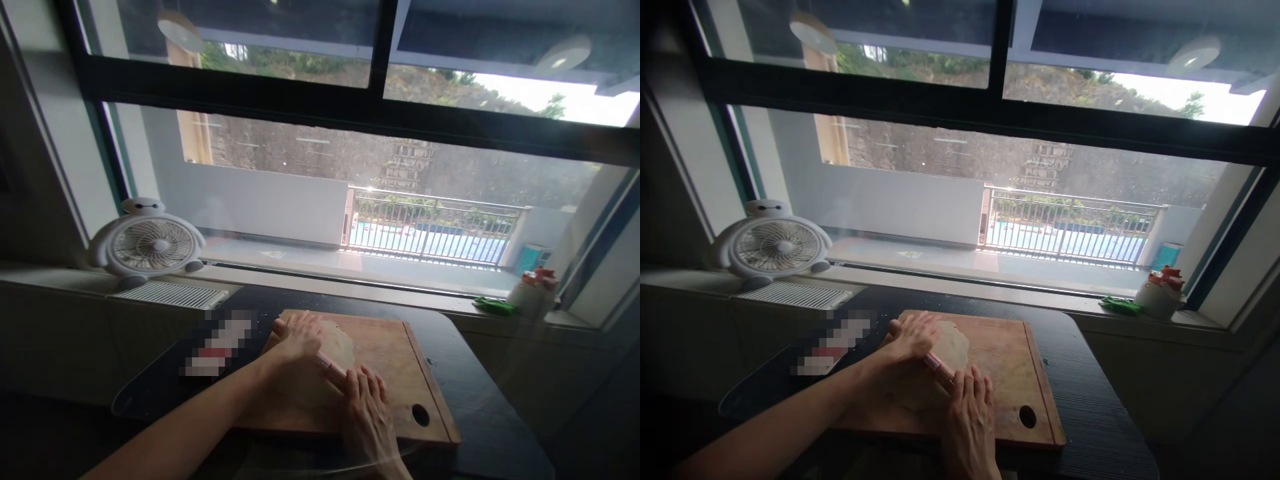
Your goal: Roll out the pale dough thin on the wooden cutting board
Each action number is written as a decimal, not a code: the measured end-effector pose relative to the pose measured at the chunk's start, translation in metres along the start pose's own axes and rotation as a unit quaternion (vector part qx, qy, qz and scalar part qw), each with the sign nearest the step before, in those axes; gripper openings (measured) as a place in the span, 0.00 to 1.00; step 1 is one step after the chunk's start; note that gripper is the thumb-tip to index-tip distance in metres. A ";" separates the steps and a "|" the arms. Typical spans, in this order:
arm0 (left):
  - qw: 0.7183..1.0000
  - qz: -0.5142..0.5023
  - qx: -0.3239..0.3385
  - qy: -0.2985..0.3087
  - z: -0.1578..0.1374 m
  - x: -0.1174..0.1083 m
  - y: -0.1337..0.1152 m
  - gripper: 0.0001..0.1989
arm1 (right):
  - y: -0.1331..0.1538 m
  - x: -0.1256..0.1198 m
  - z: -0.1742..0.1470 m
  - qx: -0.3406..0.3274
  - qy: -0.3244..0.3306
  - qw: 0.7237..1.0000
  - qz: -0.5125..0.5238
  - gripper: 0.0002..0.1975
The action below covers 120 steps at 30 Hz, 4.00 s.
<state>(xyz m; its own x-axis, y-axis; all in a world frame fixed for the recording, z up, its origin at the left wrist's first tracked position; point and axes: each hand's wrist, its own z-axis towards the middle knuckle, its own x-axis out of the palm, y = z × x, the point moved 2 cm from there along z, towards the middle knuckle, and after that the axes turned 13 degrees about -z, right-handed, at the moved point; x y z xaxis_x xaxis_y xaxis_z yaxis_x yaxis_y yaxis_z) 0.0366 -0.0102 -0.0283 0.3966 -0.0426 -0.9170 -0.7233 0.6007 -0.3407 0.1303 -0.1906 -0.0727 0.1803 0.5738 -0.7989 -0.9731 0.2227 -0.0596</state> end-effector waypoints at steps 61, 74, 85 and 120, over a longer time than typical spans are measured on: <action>0.981 0.024 0.089 -0.169 -0.051 -0.009 0.033 0.18 | 0.001 0.014 0.056 -0.031 0.034 0.999 0.026 0.13; 0.986 0.045 0.036 -0.155 0.008 0.011 0.043 0.18 | -0.012 0.088 0.153 -0.011 0.135 0.989 0.055 0.18; 0.975 0.040 0.084 -0.202 -0.067 -0.006 0.025 0.17 | -0.004 0.049 0.083 0.006 0.101 0.993 0.060 0.20; 0.955 0.091 0.170 -0.227 -0.134 -0.010 0.029 0.16 | -0.008 0.068 0.119 -0.052 0.142 0.986 0.065 0.20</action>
<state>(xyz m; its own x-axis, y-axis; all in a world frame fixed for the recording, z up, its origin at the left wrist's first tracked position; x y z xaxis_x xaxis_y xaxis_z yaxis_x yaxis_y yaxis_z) -0.0638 -0.0996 -0.0566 0.5414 0.3912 -0.7442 -0.6089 0.7929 -0.0262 0.1677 -0.0601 -0.0554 0.0189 0.3453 -0.9383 -0.9974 0.0716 0.0062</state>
